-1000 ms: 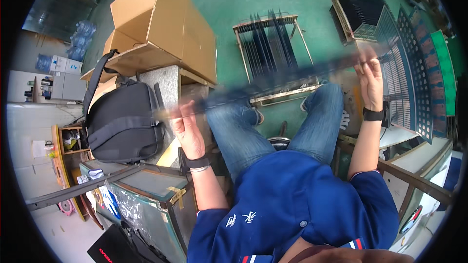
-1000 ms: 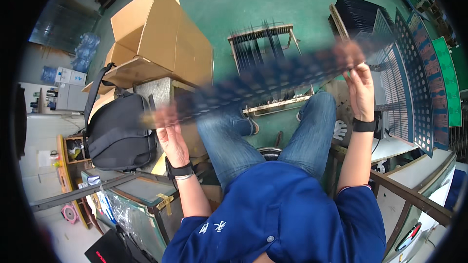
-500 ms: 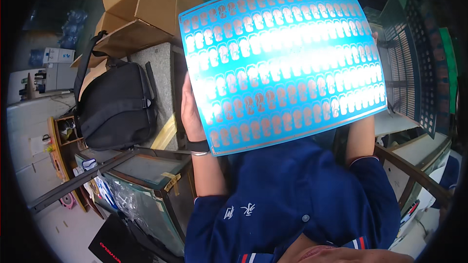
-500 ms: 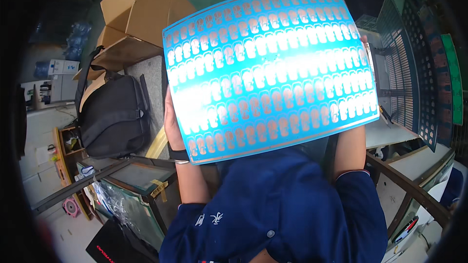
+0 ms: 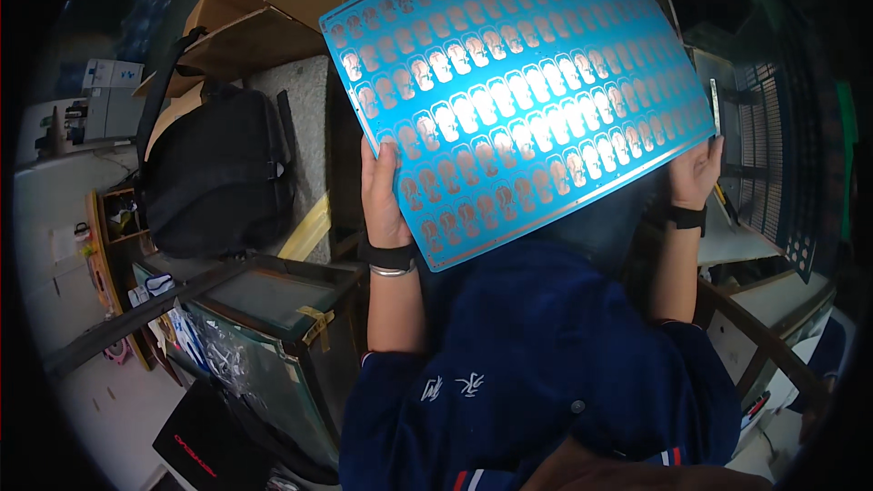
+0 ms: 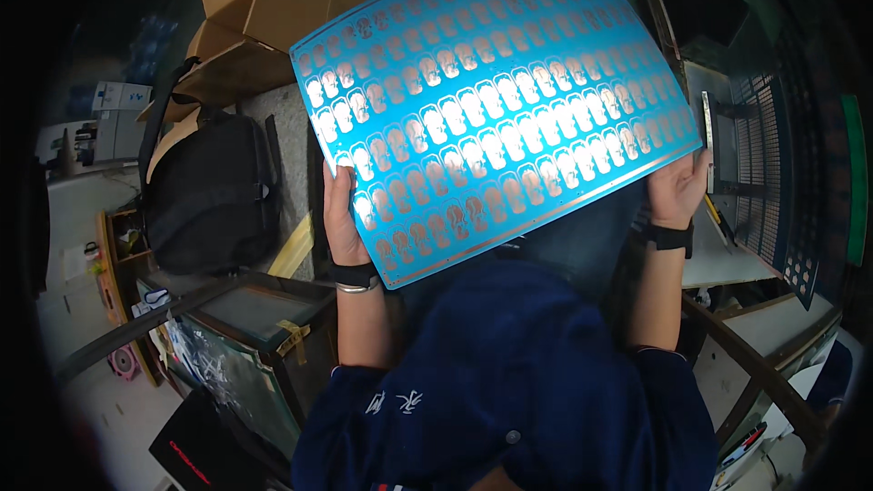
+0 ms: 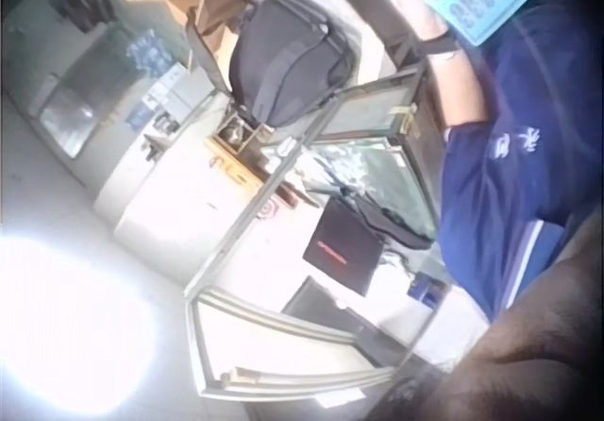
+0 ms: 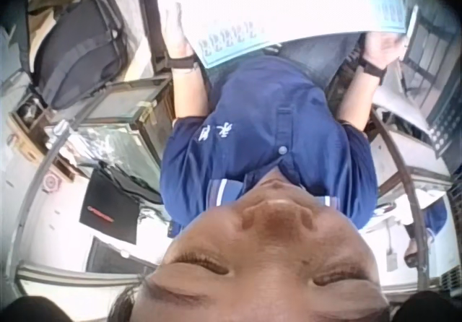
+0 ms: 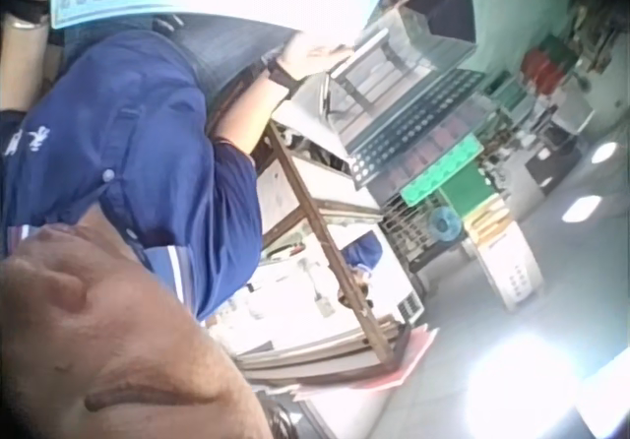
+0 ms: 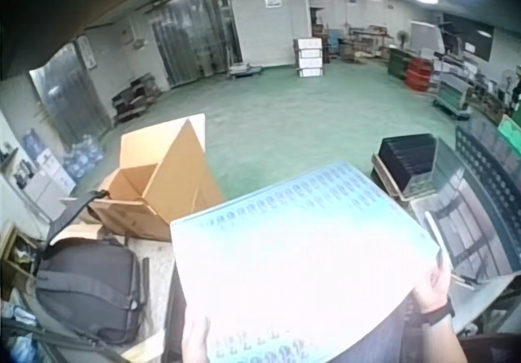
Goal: Inspecting metal sheets and placing them into a vertical sorting rack.
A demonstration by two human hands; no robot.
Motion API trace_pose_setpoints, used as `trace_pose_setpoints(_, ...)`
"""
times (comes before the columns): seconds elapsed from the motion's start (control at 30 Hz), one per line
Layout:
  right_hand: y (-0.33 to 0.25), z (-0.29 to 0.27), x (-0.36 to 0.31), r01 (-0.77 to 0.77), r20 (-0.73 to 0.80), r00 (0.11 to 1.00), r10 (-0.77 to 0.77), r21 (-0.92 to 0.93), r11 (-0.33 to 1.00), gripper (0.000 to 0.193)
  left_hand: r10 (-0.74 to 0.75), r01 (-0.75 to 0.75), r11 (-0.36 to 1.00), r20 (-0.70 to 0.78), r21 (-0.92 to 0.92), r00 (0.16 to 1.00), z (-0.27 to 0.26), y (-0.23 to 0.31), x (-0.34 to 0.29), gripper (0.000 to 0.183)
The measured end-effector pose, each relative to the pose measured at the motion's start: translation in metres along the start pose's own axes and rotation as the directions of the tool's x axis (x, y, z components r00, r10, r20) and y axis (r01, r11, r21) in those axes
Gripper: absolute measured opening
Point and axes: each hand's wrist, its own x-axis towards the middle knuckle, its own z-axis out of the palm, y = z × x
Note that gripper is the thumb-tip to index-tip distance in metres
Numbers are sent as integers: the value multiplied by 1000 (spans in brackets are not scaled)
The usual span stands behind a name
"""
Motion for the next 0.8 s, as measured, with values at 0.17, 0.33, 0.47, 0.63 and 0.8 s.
trace_pose_setpoints(0.17,-5,8,-10,-162,133,986,101,619,769,45,39,-39,999,43,8,998,-4,3,0,44)
trace_pose_setpoints(0.33,1,12,-15,-209,-49,966,255,436,875,38,51,-52,999,54,11,997,5,6,-5,47)
trace_pose_setpoints(0.47,1,18,-14,-203,-48,970,237,371,906,37,74,-74,997,61,-4,995,-1,7,-7,47)
trace_pose_setpoints(0.63,2,15,-15,-203,-49,970,239,376,904,31,75,-77,996,39,46,996,0,9,-9,48)
trace_pose_setpoints(0.8,-1,23,-18,-173,-63,976,207,350,921,27,49,-52,998,81,34,995,-6,13,-9,51)
